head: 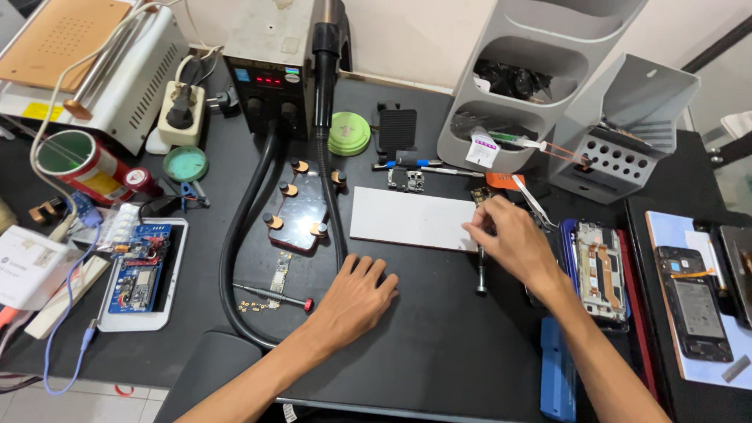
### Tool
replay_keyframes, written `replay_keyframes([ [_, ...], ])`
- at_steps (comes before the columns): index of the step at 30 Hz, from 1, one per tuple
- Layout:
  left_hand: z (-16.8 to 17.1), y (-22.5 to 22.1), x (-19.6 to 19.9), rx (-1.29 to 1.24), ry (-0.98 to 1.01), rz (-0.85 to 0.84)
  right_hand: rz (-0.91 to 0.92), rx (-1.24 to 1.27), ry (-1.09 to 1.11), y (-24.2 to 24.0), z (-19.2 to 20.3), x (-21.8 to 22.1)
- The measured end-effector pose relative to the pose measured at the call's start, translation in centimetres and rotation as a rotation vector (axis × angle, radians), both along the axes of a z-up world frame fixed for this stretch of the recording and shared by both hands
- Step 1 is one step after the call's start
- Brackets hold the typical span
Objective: The person applies adhesive to the inner frame of a disassembled smartphone using a tube and a small spatula. The person spreads the adhesive along the edges of the frame and then sets the tube aside.
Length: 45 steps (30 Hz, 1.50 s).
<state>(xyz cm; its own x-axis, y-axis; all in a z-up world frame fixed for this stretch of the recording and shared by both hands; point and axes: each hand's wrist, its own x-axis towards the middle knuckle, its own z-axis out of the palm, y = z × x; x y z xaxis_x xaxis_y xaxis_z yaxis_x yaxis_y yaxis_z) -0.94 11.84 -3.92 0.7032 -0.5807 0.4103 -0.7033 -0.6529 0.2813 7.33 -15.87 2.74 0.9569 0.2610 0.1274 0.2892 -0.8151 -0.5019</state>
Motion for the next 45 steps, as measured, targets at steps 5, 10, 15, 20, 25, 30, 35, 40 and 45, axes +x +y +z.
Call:
replay_keyframes([
  [5, 0.4, 0.1, 0.1, 0.003, 0.031, -0.007, -0.041, 0.006, -0.009, 0.4, -0.4, -0.2],
  [10, 0.3, 0.0, 0.1, 0.001, 0.021, 0.007, -0.079, 0.004, 0.024, 0.4, -0.6, -1.0],
  [15, 0.2, -0.1, 0.3, 0.008, 0.026, 0.011, -0.042, 0.028, -0.062, -1.2, -0.1, -2.1],
  [20, 0.0, -0.3, 0.7, 0.053, 0.003, 0.005, -0.189, 0.006, 0.068, -2.4, 0.9, -3.7],
  [25, -0.1, -0.7, 1.0, 0.05, -0.042, 0.008, -0.208, 0.004, 0.088, -3.2, 1.1, -5.3],
  [30, 0.3, -0.7, 1.6, 0.075, -0.012, 0.0, -0.19, -0.205, -0.411, -7.8, 0.6, -7.4],
  [35, 0.6, -1.2, 1.7, 0.093, -0.034, 0.025, -0.634, -0.366, -0.107, -11.2, -1.2, -9.8],
  [40, 0.7, -1.5, 1.6, 0.103, 0.009, 0.026, -0.676, -0.381, -0.1, -12.0, -2.8, -10.8],
  [45, 1.0, -1.7, 1.4, 0.106, 0.009, 0.033, -0.687, -0.33, 0.005, -13.0, -2.8, -10.7],
])
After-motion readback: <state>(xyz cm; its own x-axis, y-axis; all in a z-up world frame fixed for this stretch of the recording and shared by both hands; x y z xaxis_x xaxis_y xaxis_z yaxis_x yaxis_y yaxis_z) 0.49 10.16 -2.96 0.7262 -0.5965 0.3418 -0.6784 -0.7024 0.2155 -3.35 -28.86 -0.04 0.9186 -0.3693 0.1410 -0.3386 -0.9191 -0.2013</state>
